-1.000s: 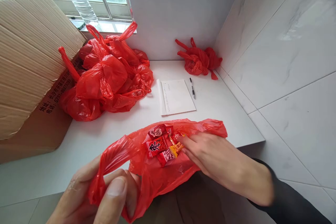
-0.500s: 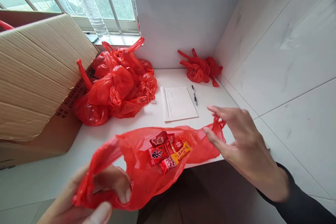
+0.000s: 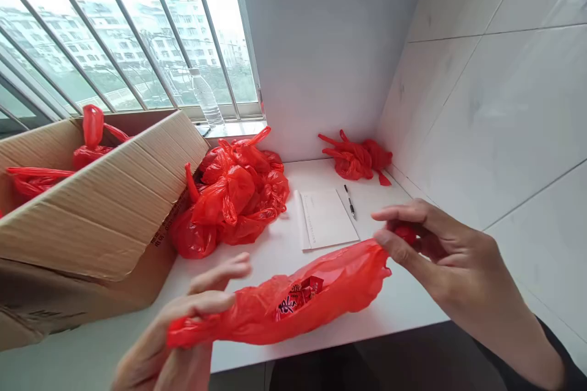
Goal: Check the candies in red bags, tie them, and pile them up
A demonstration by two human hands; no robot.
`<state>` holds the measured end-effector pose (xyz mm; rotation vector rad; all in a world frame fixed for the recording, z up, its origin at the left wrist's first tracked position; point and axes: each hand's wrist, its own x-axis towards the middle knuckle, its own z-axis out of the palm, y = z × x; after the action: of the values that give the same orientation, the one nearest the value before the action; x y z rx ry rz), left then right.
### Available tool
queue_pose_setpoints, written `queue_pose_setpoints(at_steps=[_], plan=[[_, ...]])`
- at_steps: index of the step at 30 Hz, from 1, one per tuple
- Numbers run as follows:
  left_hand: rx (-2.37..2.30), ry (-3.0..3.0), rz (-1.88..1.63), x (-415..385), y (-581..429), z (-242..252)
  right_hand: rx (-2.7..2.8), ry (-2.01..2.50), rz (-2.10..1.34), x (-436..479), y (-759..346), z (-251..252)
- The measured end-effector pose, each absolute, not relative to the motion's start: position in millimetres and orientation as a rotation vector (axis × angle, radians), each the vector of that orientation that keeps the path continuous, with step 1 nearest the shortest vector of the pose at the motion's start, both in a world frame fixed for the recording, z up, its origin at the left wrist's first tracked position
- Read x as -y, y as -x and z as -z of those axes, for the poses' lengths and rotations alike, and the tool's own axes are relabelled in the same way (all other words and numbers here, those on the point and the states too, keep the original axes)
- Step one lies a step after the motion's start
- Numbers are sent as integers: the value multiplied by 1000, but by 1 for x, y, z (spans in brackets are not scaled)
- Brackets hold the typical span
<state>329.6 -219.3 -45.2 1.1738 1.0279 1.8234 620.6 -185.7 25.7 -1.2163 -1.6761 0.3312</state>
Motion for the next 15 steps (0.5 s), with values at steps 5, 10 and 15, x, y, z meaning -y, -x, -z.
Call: queue_pose_setpoints(at_steps=[5, 10, 15], plan=[[-921, -1195, -1474, 206, -345, 30, 1780, 995, -403, 187, -604, -29], [-1109, -1096, -1345, 200, -370, 18, 1894, 830, -495, 188, -592, -32], [-1249, -1720, -905, 205, -394, 19, 1958, 753, -571, 197, -579, -31]])
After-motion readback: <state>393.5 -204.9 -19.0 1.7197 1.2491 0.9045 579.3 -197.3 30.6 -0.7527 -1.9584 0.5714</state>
